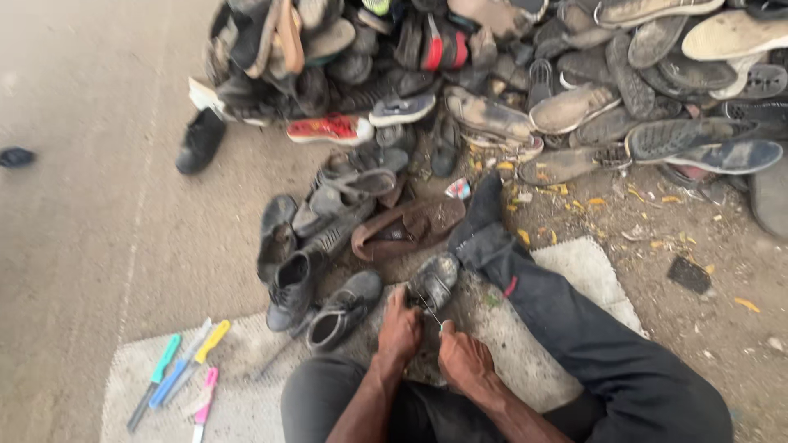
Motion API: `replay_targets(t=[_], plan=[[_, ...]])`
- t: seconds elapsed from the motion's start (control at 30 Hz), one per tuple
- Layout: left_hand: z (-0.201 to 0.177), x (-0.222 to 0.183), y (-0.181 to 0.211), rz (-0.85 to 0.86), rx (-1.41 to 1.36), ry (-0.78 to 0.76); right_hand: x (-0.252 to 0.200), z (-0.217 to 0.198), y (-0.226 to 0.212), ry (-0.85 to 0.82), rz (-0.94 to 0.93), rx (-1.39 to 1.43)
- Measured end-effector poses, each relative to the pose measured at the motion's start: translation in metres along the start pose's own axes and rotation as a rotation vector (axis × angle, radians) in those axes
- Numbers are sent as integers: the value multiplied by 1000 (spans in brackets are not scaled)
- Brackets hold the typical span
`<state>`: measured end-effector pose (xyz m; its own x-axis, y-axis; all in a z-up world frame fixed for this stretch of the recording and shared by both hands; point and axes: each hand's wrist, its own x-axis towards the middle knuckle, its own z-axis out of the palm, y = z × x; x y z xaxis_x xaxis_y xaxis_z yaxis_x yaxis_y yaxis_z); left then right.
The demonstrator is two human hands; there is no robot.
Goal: The person sits on the ground and uses a small knife to trim material from a shoe sole before fitting and checking it against a brown leather shoe.
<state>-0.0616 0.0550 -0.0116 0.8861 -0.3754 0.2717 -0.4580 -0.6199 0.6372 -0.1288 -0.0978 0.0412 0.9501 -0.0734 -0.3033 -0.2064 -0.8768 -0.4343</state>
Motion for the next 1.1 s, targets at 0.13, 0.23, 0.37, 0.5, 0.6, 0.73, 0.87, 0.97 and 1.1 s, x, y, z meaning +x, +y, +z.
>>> replay_targets(t=[0.13, 0.23, 0.37, 0.5, 0.6, 0.73, 0.87, 0.97, 1.1], plan=[[8, -2, -15, -31, 9, -42, -24, 1, 6, 4, -24, 67], [9, -2, -10, -31, 58, -51, -26, -4, 5, -82, 62, 45], [4, -1, 5, 98, 148, -34, 3, -1, 0, 52, -80, 72], [-3, 0, 12, 45, 91, 0, 26, 0, -13, -34, -96, 87], [-6, 5, 10, -91, 111, -62, 6, 0, -8, -146, 45, 157], [-6, 9, 3, -147, 4, 10, -37, 23, 8, 66, -4, 92], [-11, 13, 5, -35, -8, 4, -3, 44, 37, 39, -41, 116], [-14, 1, 10, -6, -17, 30, 33, 83, 45, 171, -209, 194], [-1, 5, 4, -125, -119, 195, 32, 93, 47, -89, 139, 669]])
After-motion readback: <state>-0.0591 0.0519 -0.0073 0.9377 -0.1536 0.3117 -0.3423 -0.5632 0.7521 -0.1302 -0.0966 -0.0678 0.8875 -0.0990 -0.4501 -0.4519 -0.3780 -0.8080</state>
